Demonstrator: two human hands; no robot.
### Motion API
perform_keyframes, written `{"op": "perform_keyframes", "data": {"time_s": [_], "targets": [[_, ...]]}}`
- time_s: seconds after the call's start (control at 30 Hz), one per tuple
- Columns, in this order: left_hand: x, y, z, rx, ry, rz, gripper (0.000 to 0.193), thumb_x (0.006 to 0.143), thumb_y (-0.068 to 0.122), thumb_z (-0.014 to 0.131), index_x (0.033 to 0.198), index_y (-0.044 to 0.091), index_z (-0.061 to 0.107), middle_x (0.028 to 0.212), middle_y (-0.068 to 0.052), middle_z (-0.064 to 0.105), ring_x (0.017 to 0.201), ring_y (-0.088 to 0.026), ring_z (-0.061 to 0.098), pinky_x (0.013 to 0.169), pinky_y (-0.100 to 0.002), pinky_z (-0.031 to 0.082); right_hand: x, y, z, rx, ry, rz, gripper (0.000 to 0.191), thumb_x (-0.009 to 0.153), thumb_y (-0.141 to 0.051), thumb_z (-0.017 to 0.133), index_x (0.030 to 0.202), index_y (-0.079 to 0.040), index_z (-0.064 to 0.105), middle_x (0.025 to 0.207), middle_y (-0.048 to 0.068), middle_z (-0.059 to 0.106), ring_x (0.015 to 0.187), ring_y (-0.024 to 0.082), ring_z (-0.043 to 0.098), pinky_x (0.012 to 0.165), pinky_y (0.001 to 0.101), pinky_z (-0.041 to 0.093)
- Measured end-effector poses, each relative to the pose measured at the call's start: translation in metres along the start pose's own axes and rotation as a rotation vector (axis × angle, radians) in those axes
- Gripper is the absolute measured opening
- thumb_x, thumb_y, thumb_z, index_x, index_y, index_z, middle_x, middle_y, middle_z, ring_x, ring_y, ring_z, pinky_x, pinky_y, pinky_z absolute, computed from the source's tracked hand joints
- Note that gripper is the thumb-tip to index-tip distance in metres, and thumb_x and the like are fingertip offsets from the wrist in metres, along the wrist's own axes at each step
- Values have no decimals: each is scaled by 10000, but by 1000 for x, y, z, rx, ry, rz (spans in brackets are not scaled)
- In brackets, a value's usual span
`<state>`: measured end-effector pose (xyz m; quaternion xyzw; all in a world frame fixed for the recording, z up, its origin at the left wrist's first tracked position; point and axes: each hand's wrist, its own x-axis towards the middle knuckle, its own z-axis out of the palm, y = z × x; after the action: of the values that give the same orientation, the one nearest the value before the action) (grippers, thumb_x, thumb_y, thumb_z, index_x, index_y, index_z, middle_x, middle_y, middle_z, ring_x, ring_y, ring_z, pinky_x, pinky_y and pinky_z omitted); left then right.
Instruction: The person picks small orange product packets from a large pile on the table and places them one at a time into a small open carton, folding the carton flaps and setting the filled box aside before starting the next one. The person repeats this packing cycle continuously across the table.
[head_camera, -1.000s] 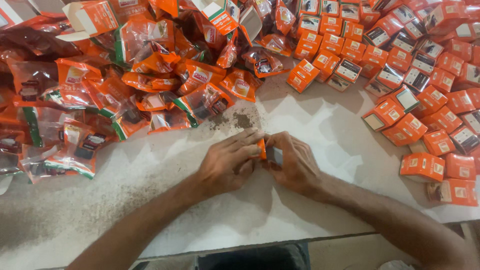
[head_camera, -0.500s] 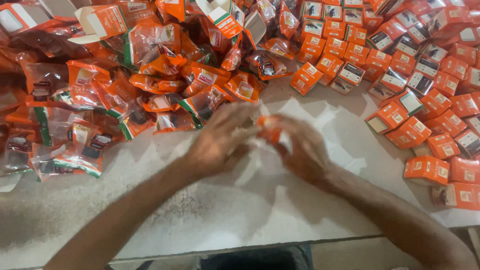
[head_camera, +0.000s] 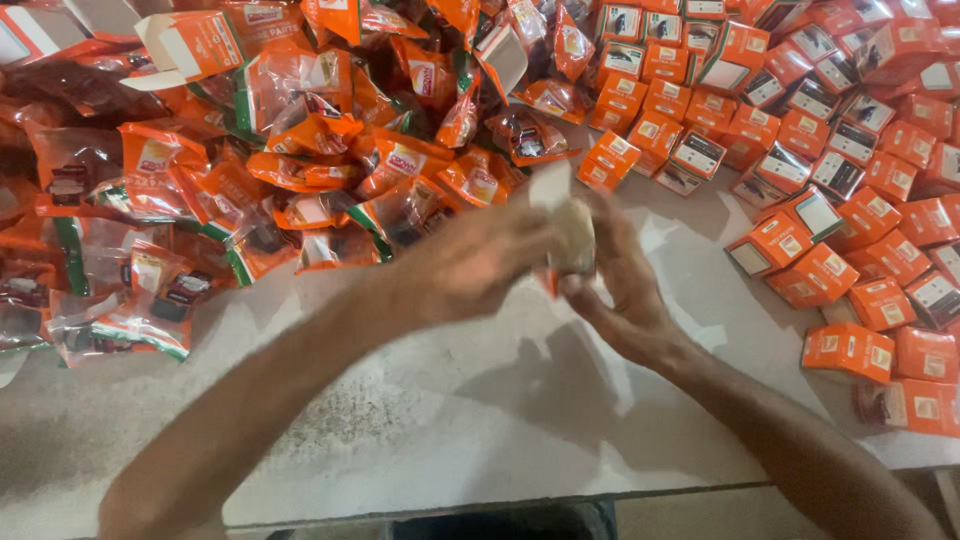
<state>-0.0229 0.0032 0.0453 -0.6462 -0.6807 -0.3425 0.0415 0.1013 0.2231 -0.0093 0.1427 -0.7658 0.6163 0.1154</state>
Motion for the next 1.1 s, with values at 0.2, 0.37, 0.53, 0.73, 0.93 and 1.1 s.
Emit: {"op": "perform_keyframes", "data": {"time_s": [0.2, 0.37, 0.53, 0.73, 0.93, 1.1], "targets": [[-42, 17, -3, 595, 192, -500, 456, 880, 148, 725, 1282, 28, 546, 1206, -189, 570, 997, -364, 647, 779, -458, 557, -14, -7, 32, -200, -27, 249, 605, 873, -138, 785, 1385, -30, 481, 1221, 115, 701, 1149, 245, 688, 999, 366, 548], [-54, 7, 11, 715, -202, -661, 509, 749, 93, 725, 1230, 60, 561, 1146, -137, 581, 1061, -321, 644, 764, -400, 579, -12, -12, 35, -389, -88, 104, 654, 826, -87, 839, 1376, -23, 491, 1243, 193, 664, 1158, 343, 653, 950, 401, 527], [-70, 36, 11, 293, 240, -471, 447, 846, 56, 765, 1262, 75, 603, 1130, -160, 641, 1000, -340, 680, 789, -431, 575, -10, -9, 33, -340, -22, 131, 590, 682, -141, 908, 1206, -74, 645, 1134, 109, 737, 1075, 296, 713, 923, 390, 572], [-75, 58, 33, 346, 424, 120, 446, 853, 5, 775, 1261, 21, 596, 1190, -201, 648, 1087, -374, 685, 930, -473, 618, -13, -7, 35, -353, -48, 84, 494, 722, -119, 897, 1168, -75, 688, 1145, 109, 741, 1092, 304, 704, 939, 394, 569], [-69, 64, 42, 484, 211, -131, 460, 876, 272, 788, 1243, 26, 658, 1223, -153, 608, 1315, -388, 544, 1133, -668, 412, -11, -12, 36, -391, -57, 31, 562, 740, -129, 851, 1260, -48, 655, 1163, 140, 720, 1117, 339, 680, 965, 417, 544], [-52, 69, 48, 376, 281, -346, 346, 891, 303, 748, 1139, 74, 674, 1482, -253, 416, 1458, -497, 288, 1161, -722, 217, -11, -17, 40, -410, -60, 14, 567, 700, -87, 877, 1222, -39, 662, 1137, 154, 716, 1102, 365, 668, 947, 434, 535]]}}
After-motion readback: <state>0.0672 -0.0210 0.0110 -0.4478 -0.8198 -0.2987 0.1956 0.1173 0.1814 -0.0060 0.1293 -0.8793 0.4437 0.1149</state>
